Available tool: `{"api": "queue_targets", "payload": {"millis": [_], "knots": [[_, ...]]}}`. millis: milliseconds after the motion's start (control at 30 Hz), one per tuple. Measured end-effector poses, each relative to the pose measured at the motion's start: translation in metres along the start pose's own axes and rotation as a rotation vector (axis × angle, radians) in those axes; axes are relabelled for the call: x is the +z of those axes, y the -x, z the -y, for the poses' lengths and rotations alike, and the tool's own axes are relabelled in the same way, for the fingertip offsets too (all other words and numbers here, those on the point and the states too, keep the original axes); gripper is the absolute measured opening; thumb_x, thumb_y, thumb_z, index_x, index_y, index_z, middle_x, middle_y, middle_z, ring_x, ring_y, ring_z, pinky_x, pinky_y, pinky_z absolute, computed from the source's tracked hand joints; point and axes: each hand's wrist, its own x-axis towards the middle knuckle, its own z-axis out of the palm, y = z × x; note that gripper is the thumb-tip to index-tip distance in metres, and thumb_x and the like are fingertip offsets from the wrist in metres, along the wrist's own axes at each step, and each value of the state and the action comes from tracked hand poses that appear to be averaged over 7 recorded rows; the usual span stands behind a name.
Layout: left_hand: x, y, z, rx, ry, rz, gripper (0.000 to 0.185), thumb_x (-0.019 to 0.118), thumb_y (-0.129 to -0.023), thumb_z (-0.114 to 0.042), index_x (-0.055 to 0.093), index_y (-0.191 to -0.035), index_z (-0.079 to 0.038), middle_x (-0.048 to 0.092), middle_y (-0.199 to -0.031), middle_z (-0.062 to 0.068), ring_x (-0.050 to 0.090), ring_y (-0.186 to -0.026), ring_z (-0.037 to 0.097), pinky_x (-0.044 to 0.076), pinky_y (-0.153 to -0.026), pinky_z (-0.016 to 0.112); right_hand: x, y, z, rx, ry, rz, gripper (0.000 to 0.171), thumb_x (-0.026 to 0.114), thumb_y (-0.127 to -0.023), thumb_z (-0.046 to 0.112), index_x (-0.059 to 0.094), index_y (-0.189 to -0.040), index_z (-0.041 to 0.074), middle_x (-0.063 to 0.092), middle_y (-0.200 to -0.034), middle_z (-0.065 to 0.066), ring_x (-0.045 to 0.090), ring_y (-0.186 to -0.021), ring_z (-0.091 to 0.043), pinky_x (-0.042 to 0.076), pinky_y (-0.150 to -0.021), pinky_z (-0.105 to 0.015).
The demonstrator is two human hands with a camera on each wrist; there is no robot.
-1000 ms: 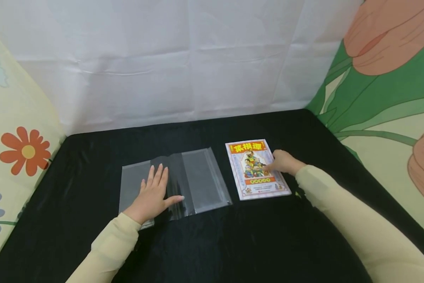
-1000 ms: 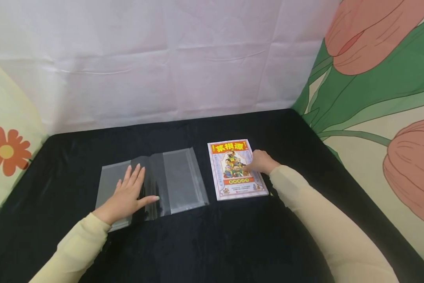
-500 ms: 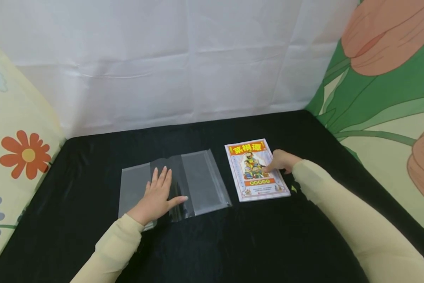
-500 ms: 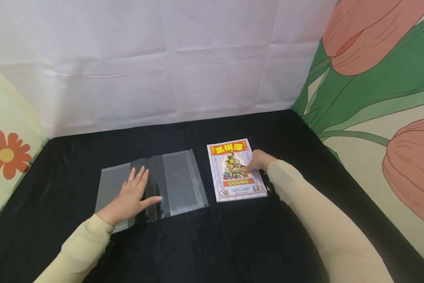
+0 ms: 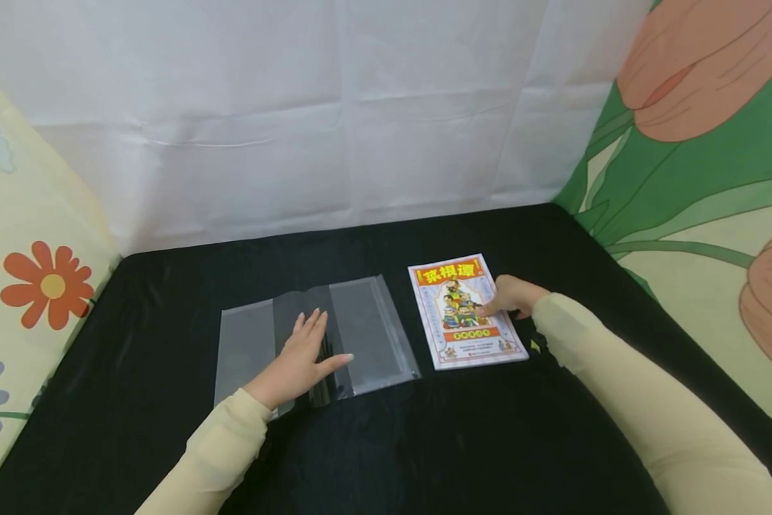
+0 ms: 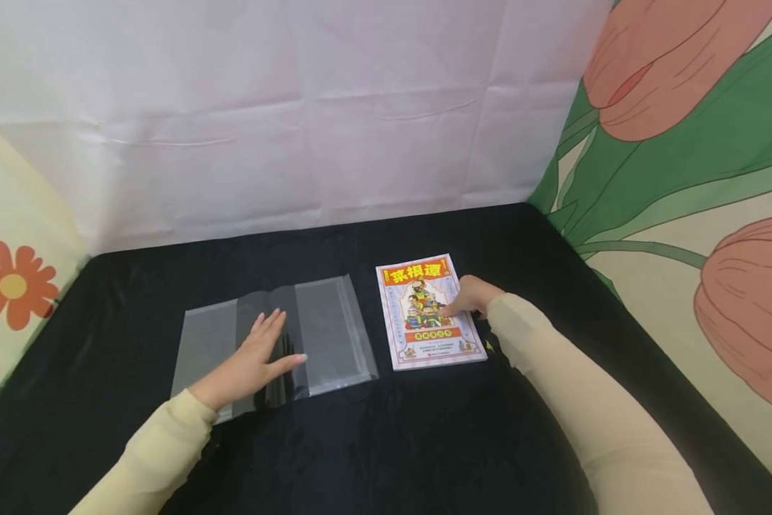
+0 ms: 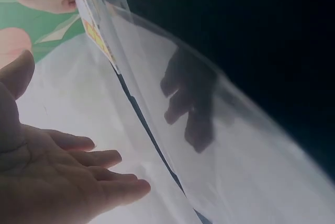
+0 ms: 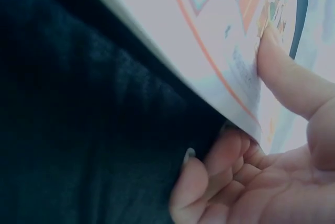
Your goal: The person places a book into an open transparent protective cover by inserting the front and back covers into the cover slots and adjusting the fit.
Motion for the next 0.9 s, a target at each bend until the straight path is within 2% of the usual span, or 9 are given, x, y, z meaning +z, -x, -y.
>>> {"api": "queue_targets", "payload": {"millis": [200,533,900], "knots": [[0.005,-0.006,-0.007,-0.006,0.055,0.009,0.090,0.057,-0.096,-0.047,0.009,-0.154,0.001,0.004,-0.161,0.018,-0.004,-0.147,0.035,0.010,-0.114,0.057,-0.001,-0.002,-0.002,-0.006,-0.017,0.015,0.053,0.076,-0.085,0.031,0.051,-0.114,-0.006,0.062,-0.105,-0.019,0.056,-0.099,-0.032,0.043,-0.082,-0.050],[0.009,-0.015,-0.019,-0.007,0.145,0.011,0.086,0.057,-0.097,-0.045,0.011,-0.155,-0.002,0.009,-0.161,0.018,0.008,-0.147,0.033,0.015,-0.115,0.053,-0.003,0.000,0.000,0.002,-0.025,0.016,0.055,0.076,-0.085,0.032,0.050,-0.116,-0.006,0.061,-0.106,-0.019,0.056,-0.100,-0.033,0.043,-0.084,-0.050],[0.018,-0.026,-0.031,-0.007,0.220,-0.018,0.074,0.059,-0.098,-0.036,0.024,-0.152,0.001,0.024,-0.157,0.019,0.023,-0.144,0.035,0.024,-0.113,0.052,0.000,0.000,-0.001,-0.004,-0.024,0.009,0.052,0.076,-0.085,0.030,0.052,-0.114,-0.006,0.064,-0.103,-0.018,0.057,-0.098,-0.032,0.043,-0.081,-0.048]]}}
